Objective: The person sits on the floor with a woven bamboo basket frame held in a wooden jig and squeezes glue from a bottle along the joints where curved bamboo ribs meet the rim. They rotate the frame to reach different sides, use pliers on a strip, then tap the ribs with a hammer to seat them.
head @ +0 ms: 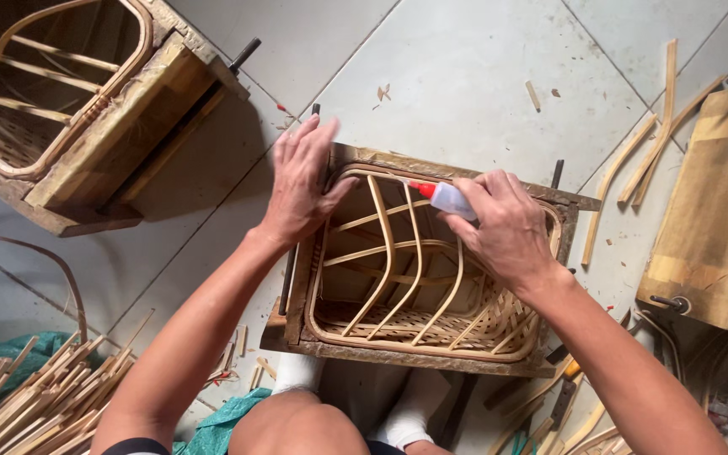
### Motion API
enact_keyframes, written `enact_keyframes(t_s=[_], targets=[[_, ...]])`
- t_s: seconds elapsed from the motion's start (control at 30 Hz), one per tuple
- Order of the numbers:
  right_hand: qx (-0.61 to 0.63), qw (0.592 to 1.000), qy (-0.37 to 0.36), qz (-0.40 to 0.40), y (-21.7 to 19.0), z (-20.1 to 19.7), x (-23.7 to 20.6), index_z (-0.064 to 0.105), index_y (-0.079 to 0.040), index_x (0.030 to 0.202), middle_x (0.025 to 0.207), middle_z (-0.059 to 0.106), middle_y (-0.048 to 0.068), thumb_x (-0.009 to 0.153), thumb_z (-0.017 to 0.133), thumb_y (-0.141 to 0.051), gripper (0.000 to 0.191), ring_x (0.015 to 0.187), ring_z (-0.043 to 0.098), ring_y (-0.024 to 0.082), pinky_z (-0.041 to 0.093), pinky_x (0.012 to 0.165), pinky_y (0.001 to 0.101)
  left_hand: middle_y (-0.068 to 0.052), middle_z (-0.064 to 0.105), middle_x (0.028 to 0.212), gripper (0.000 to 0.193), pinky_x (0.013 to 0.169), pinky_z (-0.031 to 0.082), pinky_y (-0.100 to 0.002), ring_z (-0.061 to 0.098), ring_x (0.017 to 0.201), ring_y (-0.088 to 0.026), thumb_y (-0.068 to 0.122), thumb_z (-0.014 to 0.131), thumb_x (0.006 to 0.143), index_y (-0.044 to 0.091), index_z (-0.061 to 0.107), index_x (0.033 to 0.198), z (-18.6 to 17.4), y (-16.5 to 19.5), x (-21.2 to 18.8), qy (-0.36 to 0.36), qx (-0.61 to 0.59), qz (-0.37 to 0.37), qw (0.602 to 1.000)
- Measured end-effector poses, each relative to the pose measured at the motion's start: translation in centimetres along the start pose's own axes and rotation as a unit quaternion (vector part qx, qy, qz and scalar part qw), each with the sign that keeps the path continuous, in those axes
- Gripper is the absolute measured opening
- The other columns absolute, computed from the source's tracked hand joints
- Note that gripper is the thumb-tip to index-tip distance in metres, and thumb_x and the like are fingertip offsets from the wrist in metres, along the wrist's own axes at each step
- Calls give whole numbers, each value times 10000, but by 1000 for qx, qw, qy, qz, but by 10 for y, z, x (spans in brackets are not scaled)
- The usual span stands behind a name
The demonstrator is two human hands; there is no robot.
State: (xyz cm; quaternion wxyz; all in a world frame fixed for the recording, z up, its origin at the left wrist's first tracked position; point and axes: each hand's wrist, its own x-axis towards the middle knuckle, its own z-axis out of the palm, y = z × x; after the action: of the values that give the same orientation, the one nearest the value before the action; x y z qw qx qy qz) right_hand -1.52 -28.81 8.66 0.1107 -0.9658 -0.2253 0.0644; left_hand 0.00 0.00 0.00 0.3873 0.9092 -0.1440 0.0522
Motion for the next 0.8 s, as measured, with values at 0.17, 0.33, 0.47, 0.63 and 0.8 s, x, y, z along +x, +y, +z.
enact_keyframes(t_s=[0.17, 0.33, 0.47, 0.63, 0.8], targets=[[-65, 997, 20, -23, 7, 4, 3, 714, -54, 1224, 1010, 645, 84, 802, 875, -229, 485, 939, 595, 230, 553, 807, 355, -142, 498, 1486, 834, 1288, 178, -534, 355, 1500, -299, 195, 810, 853, 73, 390, 1564, 11, 13, 5, 10, -11, -3, 1000], [-102, 991, 69, -53, 6, 0, 6, 731, -108, 1241, 1102, 676, 41, 803, 872, -224, 475, 1023, 595, 222, 553, 858, 345, -140, 522, 1459, 808, 1284, 184, -526, 389, 1473, -285, 162, 784, 848, 67, 395, 1549, 5, 26, 9, 44, 0, -2, 999], [-119, 988, 75, -60, 9, 6, 4, 739, -127, 1237, 1093, 685, 21, 823, 874, -234, 448, 1005, 592, 206, 551, 859, 355, -138, 538, 1461, 810, 1274, 185, -511, 399, 1472, -283, 176, 788, 854, 65, 396, 1554, 6, 32, 9, 47, -3, -9, 999], [-121, 984, 100, -79, 14, 14, 2, 739, -123, 1209, 1075, 690, 19, 877, 851, -253, 374, 989, 591, 193, 538, 830, 341, -142, 538, 1458, 814, 1268, 191, -502, 405, 1466, -277, 178, 782, 854, 55, 392, 1558, 9, 41, 6, 44, 6, -7, 999], [-145, 978, 112, -100, 31, 14, -9, 741, -117, 1140, 1025, 678, 2, 966, 812, -282, 250, 935, 573, 173, 509, 769, 336, -129, 553, 1463, 826, 1267, 157, -511, 413, 1465, -266, 186, 788, 845, 70, 388, 1558, 20, 59, 7, 40, 18, -9, 999]])
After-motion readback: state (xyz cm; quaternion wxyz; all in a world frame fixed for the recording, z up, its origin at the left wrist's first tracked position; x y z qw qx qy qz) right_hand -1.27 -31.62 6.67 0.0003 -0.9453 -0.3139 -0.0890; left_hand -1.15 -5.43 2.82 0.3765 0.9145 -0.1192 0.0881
